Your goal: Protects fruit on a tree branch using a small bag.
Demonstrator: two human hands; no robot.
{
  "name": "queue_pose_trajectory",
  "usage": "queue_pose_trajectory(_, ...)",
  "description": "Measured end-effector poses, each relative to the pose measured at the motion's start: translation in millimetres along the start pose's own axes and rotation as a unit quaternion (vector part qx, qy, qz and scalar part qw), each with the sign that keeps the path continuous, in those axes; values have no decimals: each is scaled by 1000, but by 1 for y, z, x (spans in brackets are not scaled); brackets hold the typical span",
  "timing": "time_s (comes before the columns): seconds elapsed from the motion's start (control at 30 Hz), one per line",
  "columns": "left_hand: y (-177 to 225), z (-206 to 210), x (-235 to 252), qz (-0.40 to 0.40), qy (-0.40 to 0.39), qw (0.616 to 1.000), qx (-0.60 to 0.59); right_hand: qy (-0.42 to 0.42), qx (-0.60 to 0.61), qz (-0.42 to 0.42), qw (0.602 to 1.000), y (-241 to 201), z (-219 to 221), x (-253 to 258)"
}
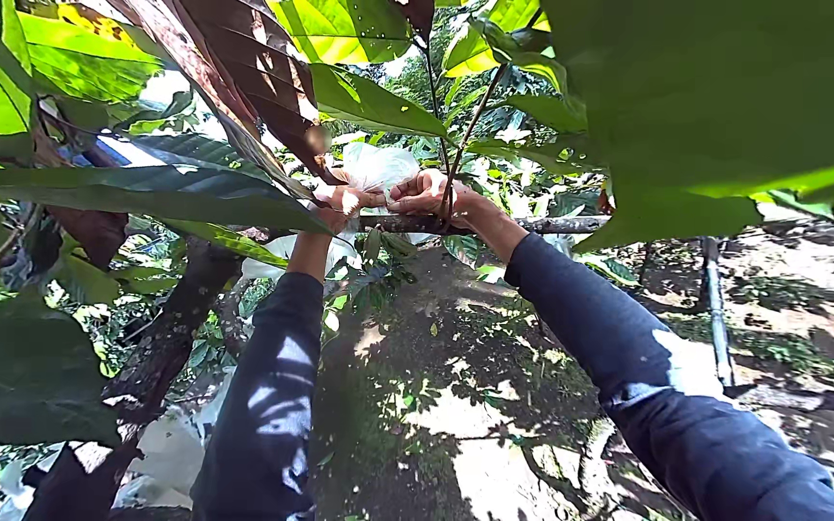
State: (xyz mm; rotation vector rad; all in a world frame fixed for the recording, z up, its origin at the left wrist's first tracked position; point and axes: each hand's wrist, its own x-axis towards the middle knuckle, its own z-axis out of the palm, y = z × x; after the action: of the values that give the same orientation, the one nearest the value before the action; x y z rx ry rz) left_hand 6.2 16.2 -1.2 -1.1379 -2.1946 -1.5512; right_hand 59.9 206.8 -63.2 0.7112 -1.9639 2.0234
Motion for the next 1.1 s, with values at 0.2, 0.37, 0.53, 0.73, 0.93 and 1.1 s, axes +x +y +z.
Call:
queue_pose_trajectory(0.2,-1,-4,-7,-1,6,999,51,30,-26,9,999,0,0,-2)
queue_pose_trajectory(0.37,1,-8,-6,-9,-29,966,257,46,-28,21,998,0,2,-2)
queue_pose_trajectory(0.53,2,-2,-5,17,18,955,297,61,-11,12,998,0,3,0)
queue_pose_trajectory(0.73,2,5,-4,24,40,989,141,60,-64,-31,996,11,2,4)
queue_pose_trajectory(0.93,0,5,-3,3,19,998,53,79,-52,23,995,-3,7,7)
queue_pose_trajectory(1.1,0,5,0,16,45,992,113,58,-41,-30,997,3,6,11)
